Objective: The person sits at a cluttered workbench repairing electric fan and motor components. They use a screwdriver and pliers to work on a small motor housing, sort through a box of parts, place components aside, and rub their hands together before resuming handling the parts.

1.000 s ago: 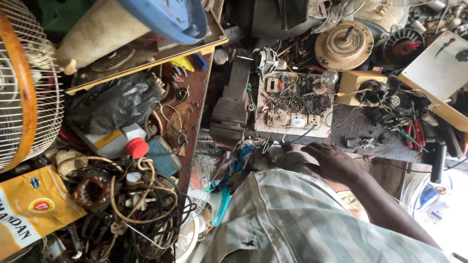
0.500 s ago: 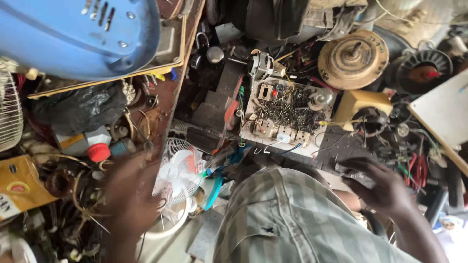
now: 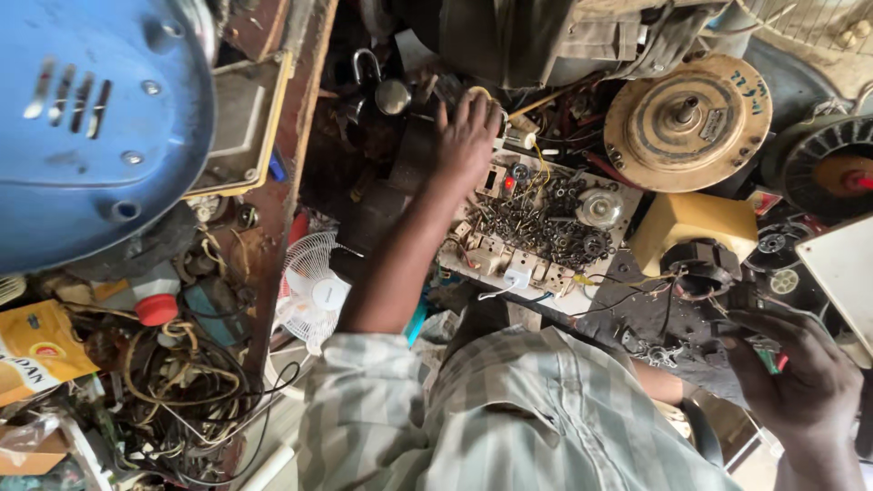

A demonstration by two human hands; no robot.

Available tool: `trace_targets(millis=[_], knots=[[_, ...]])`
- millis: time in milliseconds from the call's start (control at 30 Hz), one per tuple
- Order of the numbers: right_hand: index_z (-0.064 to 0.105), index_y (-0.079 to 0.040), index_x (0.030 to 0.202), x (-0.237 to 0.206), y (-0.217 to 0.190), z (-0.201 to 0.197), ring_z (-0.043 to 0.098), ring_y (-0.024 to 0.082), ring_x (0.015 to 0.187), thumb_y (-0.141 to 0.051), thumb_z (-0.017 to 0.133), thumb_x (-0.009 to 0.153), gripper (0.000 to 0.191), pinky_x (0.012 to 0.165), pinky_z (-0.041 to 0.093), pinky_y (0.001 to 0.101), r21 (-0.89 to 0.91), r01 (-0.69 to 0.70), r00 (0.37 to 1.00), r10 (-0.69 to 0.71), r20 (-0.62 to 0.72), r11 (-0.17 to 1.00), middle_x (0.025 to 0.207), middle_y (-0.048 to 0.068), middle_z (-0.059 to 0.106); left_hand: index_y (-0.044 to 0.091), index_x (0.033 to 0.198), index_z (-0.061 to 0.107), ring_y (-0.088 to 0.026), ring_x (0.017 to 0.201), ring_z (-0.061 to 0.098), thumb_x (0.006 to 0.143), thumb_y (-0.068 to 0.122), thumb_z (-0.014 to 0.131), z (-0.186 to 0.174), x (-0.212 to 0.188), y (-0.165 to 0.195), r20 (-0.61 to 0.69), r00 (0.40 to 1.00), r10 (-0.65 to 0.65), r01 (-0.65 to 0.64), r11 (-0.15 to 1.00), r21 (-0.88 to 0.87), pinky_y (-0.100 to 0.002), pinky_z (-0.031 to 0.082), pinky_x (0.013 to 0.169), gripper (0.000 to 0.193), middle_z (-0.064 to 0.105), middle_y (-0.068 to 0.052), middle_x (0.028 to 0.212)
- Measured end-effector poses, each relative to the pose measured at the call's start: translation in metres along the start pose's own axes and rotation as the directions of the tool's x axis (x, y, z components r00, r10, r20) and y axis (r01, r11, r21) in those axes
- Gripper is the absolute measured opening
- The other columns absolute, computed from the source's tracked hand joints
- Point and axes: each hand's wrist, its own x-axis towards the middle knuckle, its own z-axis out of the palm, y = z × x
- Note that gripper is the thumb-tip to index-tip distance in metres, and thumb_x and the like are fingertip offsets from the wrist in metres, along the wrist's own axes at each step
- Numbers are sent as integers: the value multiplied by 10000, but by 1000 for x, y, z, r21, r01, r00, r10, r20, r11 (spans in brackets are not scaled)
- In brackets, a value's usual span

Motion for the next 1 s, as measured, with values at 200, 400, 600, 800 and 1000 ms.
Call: trace_targets(millis=[200, 400, 600, 800, 1000], knots=[[715, -78, 1152, 30, 4, 11, 747, 172, 1019, -104, 826, 942, 239, 846, 592, 257, -94, 91, 995, -87, 54, 991, 1130, 73, 747, 39, 1168, 679, -361, 1263, 519, 872, 329, 697, -2, 17, 40, 64, 996, 59, -37, 953, -299, -672, 345, 1090, 415, 612, -171, 1299], [695, -78, 1173, 30, 0, 1, 744, 205, 1033, -94, 819, 887, 312, 845, 587, 278, -137, 160, 986, -152, 71, 978, 1129, 77, 752, 82, 795, 746, -356, 925, 710, 895, 158, 616, 2, 62, 91, -8, 984, -176, 162, 921, -355, -513, 576, 802, 181, 734, -159, 970], [708, -88, 1195, 10, 5, -12, 739, 193, 994, -98, 820, 882, 332, 834, 573, 272, -130, 41, 999, -38, 30, 991, 1143, 65, 740, 78, 810, 759, -402, 758, 720, 895, 194, 549, 6, 88, 103, 115, 952, -284, 303, 828, -471, -562, 559, 710, 255, 743, -174, 872], [723, -117, 1142, 3, 5, -7, 729, 244, 1020, -146, 803, 836, 318, 831, 572, 319, -236, -30, 998, 44, 54, 971, 1192, 69, 731, 113, 800, 745, -378, 846, 732, 900, 153, 500, 2, 85, 95, 165, 930, -328, 367, 852, -374, -546, 571, 745, 267, 751, -148, 904], [710, -116, 1120, 9, 4, -2, 718, 274, 1054, -145, 799, 807, 327, 855, 573, 368, -247, -3, 992, 34, 123, 969, 1178, 67, 723, 68, 871, 715, -390, 789, 733, 968, 154, 500, -5, 77, 94, -27, 907, -420, 371, 828, -420, -519, 582, 726, 252, 739, -181, 868]])
